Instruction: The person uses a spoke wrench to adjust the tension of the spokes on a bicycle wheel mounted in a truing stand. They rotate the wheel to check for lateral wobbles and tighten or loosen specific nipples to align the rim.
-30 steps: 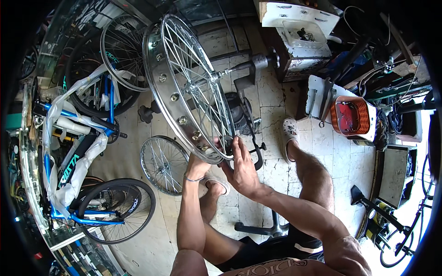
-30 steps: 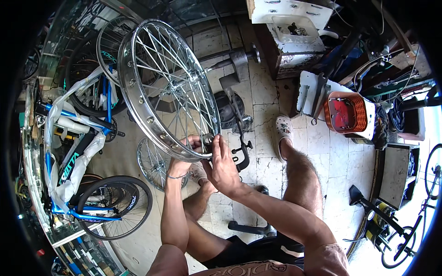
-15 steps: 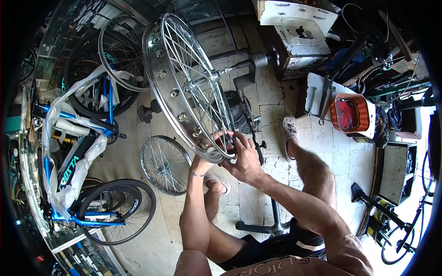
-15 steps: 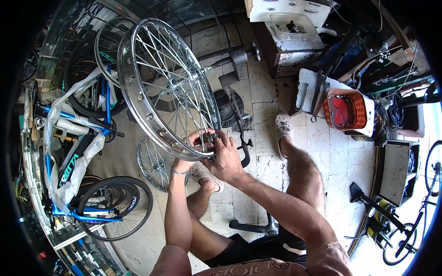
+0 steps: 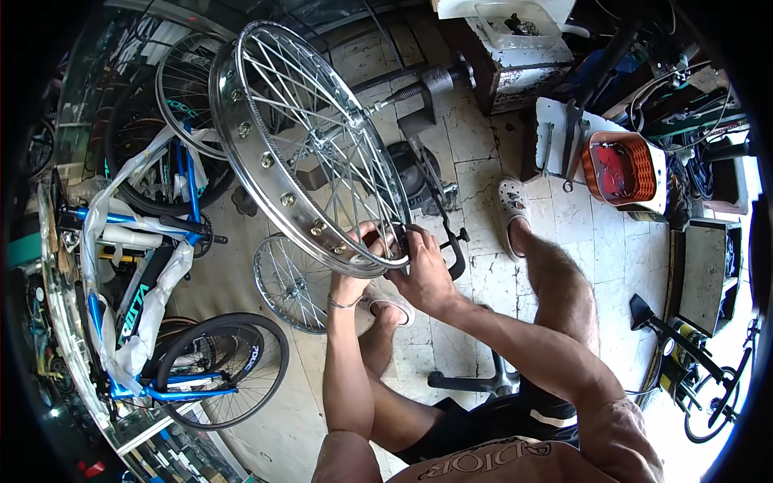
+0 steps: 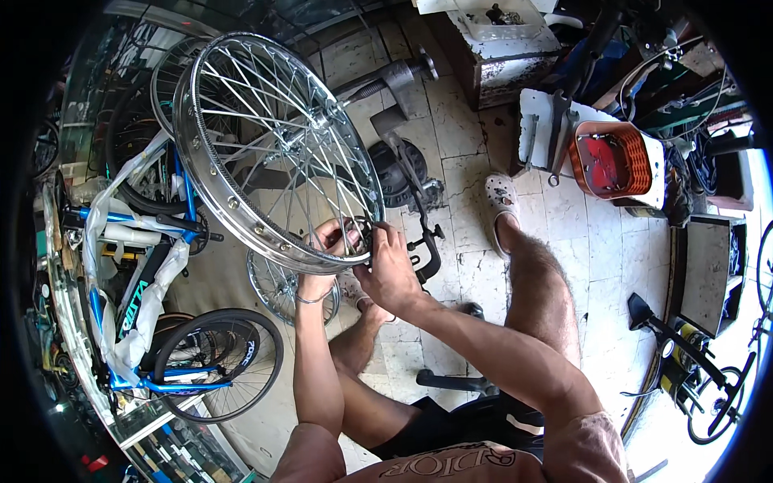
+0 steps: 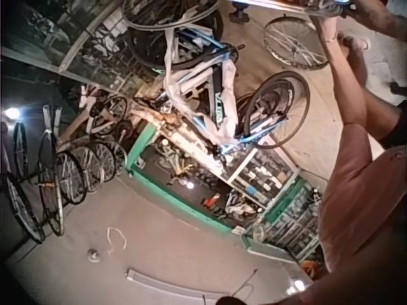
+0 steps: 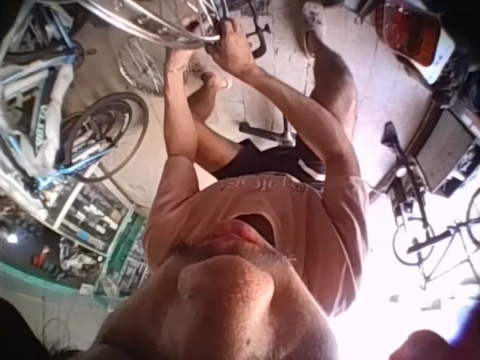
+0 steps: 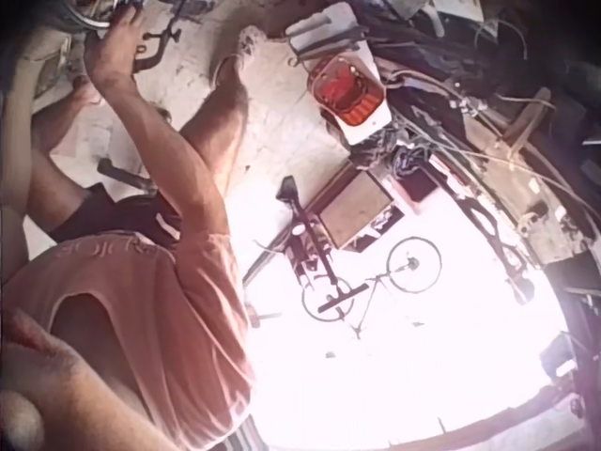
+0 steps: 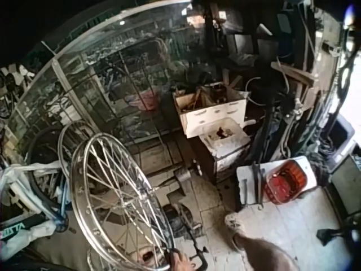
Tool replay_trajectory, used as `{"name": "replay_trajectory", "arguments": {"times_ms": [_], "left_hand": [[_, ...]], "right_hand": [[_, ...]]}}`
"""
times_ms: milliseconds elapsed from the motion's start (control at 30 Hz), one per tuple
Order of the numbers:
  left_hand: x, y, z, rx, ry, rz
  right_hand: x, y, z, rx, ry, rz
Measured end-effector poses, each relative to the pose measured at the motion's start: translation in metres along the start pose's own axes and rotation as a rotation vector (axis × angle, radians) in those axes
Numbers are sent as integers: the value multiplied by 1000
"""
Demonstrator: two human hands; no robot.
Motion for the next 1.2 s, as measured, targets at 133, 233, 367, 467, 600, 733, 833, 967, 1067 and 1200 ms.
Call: {"name": "replay_trajectory", "arguments": {"times_ms": [133, 233, 367, 467, 600, 733, 833, 967, 1067, 1200], "left_hand": [[14, 10, -11, 178, -276, 264], [-3, 13, -23, 117, -137, 65], [-33, 12, -41, 171, -63, -74], [-34, 8, -15, 42, 219, -113], [-10, 6, 6, -56, 359, -148], [-14, 6, 6, -87, 406, -169], [-9, 4, 11, -174, 395, -163], [2, 5, 11, -206, 337, -194], [9, 10, -4, -183, 281, -142], [-13, 6, -17, -128, 283, -143]], "right_hand": [[-9, 2, -1, 19, 23, -55], [-5, -1, -8, -21, 37, -20], [-11, 0, -5, -26, 25, -19], [-13, -1, -6, -24, 25, -14], [-13, 0, -12, -11, 54, -21], [-18, 2, -11, 10, 19, -49], [-17, 3, -12, 13, 12, -51], [-13, 2, -12, -27, 30, -13], [-11, 1, -13, -21, 94, -28], [-14, 3, -10, 2, 102, -66]]}}
Point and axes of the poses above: each hand's wrist, its own y-axis away from the middle knuckle, its own z-axis out of the palm, x = y × z, the point moved 9 cm from there along -y, towards the middle knuckle, and after that the axes turned 5 degrees about y, right-handed, at the moved point
